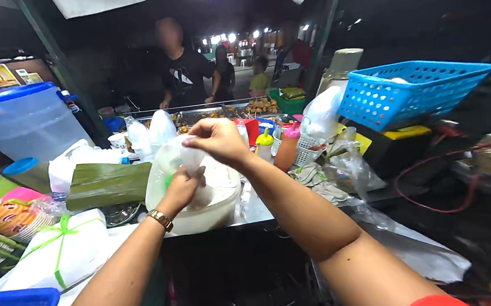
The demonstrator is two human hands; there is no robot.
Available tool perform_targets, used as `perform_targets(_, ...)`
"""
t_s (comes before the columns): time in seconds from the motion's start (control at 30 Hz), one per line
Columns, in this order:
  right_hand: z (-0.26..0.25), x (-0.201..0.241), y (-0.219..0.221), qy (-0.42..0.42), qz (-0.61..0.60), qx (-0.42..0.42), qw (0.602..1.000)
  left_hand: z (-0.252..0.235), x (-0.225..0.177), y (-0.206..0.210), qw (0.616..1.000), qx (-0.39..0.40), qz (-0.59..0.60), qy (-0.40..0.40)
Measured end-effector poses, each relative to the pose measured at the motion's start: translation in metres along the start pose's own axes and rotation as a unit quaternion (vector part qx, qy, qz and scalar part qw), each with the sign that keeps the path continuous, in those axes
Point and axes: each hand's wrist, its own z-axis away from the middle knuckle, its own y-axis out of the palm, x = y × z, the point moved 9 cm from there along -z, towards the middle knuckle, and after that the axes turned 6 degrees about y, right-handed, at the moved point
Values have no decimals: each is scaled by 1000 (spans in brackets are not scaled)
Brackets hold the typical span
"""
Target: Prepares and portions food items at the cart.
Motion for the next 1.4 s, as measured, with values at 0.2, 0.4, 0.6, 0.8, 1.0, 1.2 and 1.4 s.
perform_targets(0.2, 22, -55, 2, 93, -111, 37, 989, 0, -9, -5, 999, -19, 5, 27)
perform_targets(0.4, 42, -93, 34, 252, -284, 4, 925, -3, -12, -10, 995, 6, 96, 23)
perform_targets(0.6, 55, -116, 43, 330, -496, -41, 802, -4, -38, -36, 999, 8, -51, 17)
perform_targets(0.8, 75, -95, 41, 272, -468, -43, 840, 2, -51, -47, 989, 10, -142, 27)
perform_targets(1.0, 103, -59, 81, 257, -618, 75, 739, 23, -118, -42, 964, -52, 149, 213)
perform_targets(1.2, 83, -90, 13, 208, -414, 12, 886, 14, -77, -7, 965, 185, 158, 95)
perform_targets(1.4, 69, -37, -4, 36, -111, 25, 993, 8, -46, -2, 980, 141, 141, -5)
